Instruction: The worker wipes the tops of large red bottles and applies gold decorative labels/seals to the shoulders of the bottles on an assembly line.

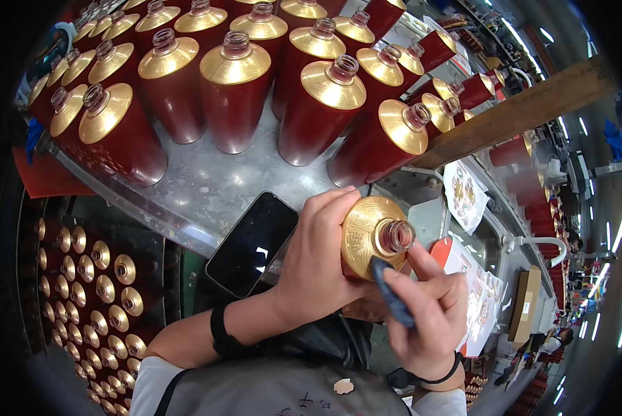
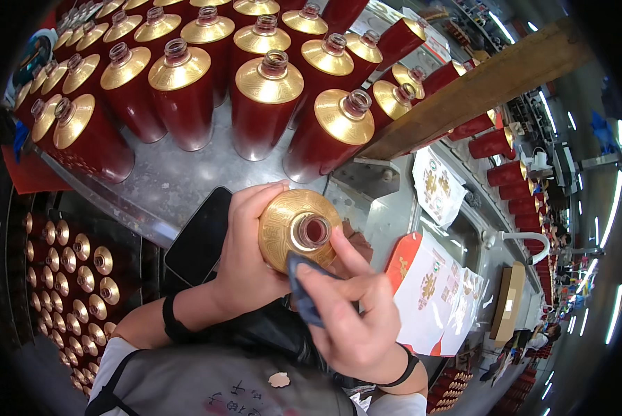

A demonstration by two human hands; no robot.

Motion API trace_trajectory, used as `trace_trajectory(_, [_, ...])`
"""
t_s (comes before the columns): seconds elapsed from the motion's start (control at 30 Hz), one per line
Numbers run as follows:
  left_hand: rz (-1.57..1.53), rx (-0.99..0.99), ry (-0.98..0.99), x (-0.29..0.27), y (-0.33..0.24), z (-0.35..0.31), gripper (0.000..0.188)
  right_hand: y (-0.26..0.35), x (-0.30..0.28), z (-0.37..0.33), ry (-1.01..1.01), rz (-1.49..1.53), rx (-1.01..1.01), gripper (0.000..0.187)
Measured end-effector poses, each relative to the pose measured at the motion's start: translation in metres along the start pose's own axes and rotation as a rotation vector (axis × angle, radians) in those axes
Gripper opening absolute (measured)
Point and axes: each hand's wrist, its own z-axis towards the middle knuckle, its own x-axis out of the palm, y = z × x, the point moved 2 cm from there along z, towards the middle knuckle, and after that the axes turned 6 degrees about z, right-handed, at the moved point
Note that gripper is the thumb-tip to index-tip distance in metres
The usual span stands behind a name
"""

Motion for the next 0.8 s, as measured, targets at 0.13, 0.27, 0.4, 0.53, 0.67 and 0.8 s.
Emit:
trace_trajectory(0.13, [0.01,-0.011,-0.002,-0.003,-0.001,0.0,0.099,0.0,-0.004,0.006,0.172,0.058,-0.078,0.029])
trace_trajectory(0.27, [-0.041,-0.032,0.036,-0.006,-0.002,-0.002,0.102,-0.006,-0.005,-0.003,0.017,0.17,0.041,0.025])
trace_trajectory(0.4, [-0.191,-0.05,0.254,-0.022,0.002,0.011,0.104,-0.009,-0.009,-0.009,-0.059,0.157,0.144,0.024])
trace_trajectory(0.53, [-0.05,0.009,0.428,-0.034,0.006,0.031,0.099,-0.002,-0.003,-0.004,-0.048,0.033,0.063,0.027])
trace_trajectory(0.67, [-0.012,0.017,0.344,-0.025,0.002,0.031,0.085,0.002,0.001,-0.001,0.017,0.009,-0.006,0.029])
trace_trajectory(0.8, [0.019,0.014,0.204,-0.018,0.004,0.026,0.081,0.002,-0.006,0.001,0.141,0.05,-0.011,0.028])
